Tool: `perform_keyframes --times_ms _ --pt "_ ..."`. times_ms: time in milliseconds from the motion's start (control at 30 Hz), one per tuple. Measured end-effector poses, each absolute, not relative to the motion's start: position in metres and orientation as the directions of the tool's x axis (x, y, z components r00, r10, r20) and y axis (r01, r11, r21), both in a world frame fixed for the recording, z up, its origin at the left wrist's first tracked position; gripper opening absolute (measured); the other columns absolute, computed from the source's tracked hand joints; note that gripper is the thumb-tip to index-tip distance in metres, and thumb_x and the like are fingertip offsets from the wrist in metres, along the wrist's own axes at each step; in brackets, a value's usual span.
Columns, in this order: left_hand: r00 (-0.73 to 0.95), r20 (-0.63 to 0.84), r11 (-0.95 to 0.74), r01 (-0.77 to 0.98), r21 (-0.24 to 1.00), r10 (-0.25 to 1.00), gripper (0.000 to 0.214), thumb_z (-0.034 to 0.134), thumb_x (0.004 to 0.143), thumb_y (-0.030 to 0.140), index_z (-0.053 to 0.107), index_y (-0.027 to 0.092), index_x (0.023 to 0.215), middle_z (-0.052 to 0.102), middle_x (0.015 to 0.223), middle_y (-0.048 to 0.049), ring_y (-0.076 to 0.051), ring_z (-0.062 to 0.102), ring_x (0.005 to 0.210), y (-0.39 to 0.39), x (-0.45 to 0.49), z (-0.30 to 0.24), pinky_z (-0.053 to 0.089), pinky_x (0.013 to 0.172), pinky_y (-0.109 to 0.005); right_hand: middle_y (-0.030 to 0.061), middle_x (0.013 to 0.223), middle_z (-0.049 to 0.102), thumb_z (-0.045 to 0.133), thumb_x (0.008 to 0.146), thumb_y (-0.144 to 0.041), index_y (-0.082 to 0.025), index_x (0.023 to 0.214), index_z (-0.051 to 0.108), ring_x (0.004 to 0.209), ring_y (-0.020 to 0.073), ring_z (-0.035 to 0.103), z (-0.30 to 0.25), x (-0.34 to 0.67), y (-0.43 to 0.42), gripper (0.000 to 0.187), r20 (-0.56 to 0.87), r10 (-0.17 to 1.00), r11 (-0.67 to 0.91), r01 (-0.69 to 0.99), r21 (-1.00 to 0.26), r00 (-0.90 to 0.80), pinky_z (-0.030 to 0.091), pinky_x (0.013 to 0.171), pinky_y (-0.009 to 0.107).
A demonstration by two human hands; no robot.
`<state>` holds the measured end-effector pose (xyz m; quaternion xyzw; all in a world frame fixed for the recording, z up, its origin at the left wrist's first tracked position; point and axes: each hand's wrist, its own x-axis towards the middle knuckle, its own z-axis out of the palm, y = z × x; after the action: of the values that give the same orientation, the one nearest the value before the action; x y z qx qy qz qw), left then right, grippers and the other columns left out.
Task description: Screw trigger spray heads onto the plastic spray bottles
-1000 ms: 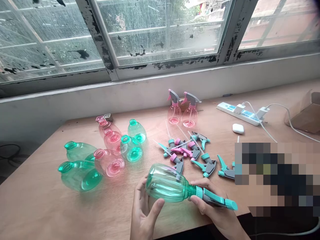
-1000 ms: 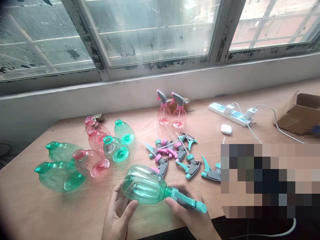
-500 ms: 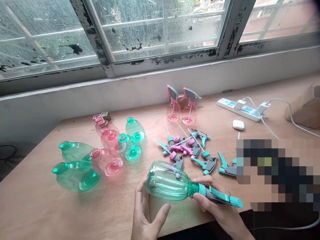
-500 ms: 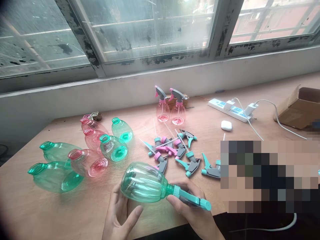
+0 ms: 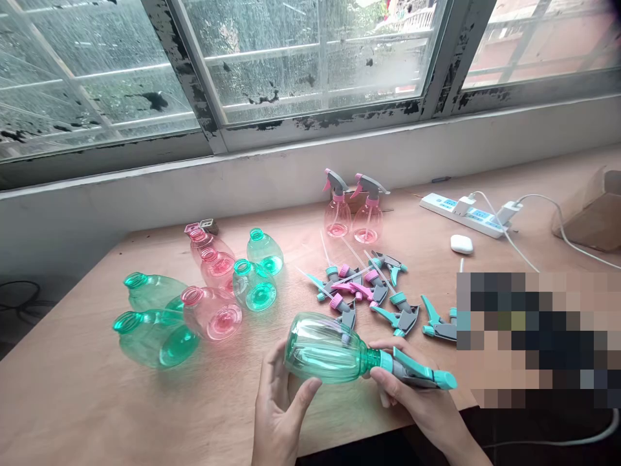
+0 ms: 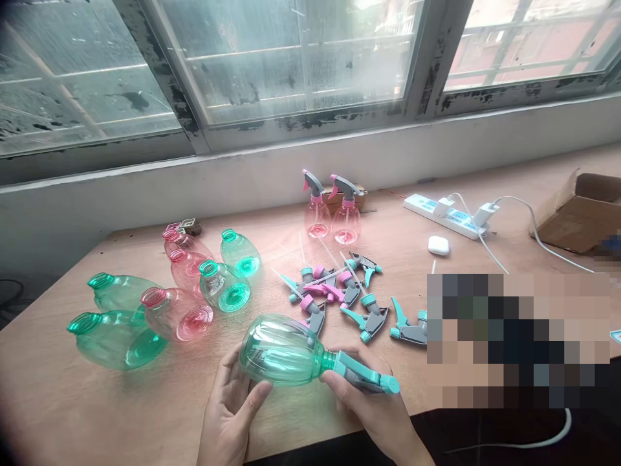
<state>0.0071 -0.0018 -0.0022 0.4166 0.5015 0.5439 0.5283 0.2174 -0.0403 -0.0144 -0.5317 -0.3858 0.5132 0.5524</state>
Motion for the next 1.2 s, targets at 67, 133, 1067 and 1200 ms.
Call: perform_keyframes --times_ms 67,133,1067,1200 --pt "-0.058 -0.074 0.065 -0.144 0.987 0.996 0.065 0.092 0.079 0.041 0.065 0.032 0.137 0.068 0.15 -0.0071 -0.034 0.057 0.145 -0.002 0.006 -0.004 0.046 0.12 -0.043 -0.0018 0.065 0.07 0.082 0.089 -0.054 -0.023 0.108 0.074 0.053 0.0168 0.055 -0.019 0.218 -0.041 0.037 -0.121 0.975 -0.093 -0.155 -0.984 0.186 0.043 0.056 0.031" --pt "-0.034 -0.052 0.048 -0.124 0.991 0.998 0.061 0.09 0.082 0.039 0.066 0.033 0.138 0.067 0.152 -0.006 -0.033 0.053 0.149 -0.003 0.006 -0.003 0.044 0.122 -0.042 -0.0001 0.071 0.074 0.08 0.09 -0.054 -0.022 0.109 0.073 0.054 0.0166 0.055 -0.022 0.22 -0.041 0.038 -0.123 0.976 -0.097 -0.147 -0.984 0.181 0.044 0.058 0.032" --pt "-0.043 -0.046 0.036 -0.199 0.979 0.998 0.05 0.084 0.089 0.038 0.068 0.035 0.136 0.072 0.147 -0.0033 -0.026 0.062 0.141 -0.009 0.012 0.004 0.051 0.114 -0.031 -0.0064 0.056 0.056 0.075 0.093 -0.058 -0.024 0.11 0.075 0.054 0.018 0.052 -0.017 0.221 -0.042 0.038 -0.108 0.973 -0.1 -0.05 -0.994 0.205 0.041 0.059 0.032" --pt "-0.035 -0.038 0.03 -0.202 0.979 0.999 0.048 0.083 0.09 0.037 0.069 0.037 0.135 0.071 0.148 -0.002 -0.026 0.061 0.142 -0.01 0.012 0.005 0.051 0.114 -0.031 -0.0068 0.056 0.056 0.076 0.093 -0.057 -0.025 0.109 0.074 0.054 0.0174 0.052 -0.018 0.22 -0.042 0.036 -0.115 0.972 -0.107 -0.05 -0.993 0.205 0.042 0.06 0.031"
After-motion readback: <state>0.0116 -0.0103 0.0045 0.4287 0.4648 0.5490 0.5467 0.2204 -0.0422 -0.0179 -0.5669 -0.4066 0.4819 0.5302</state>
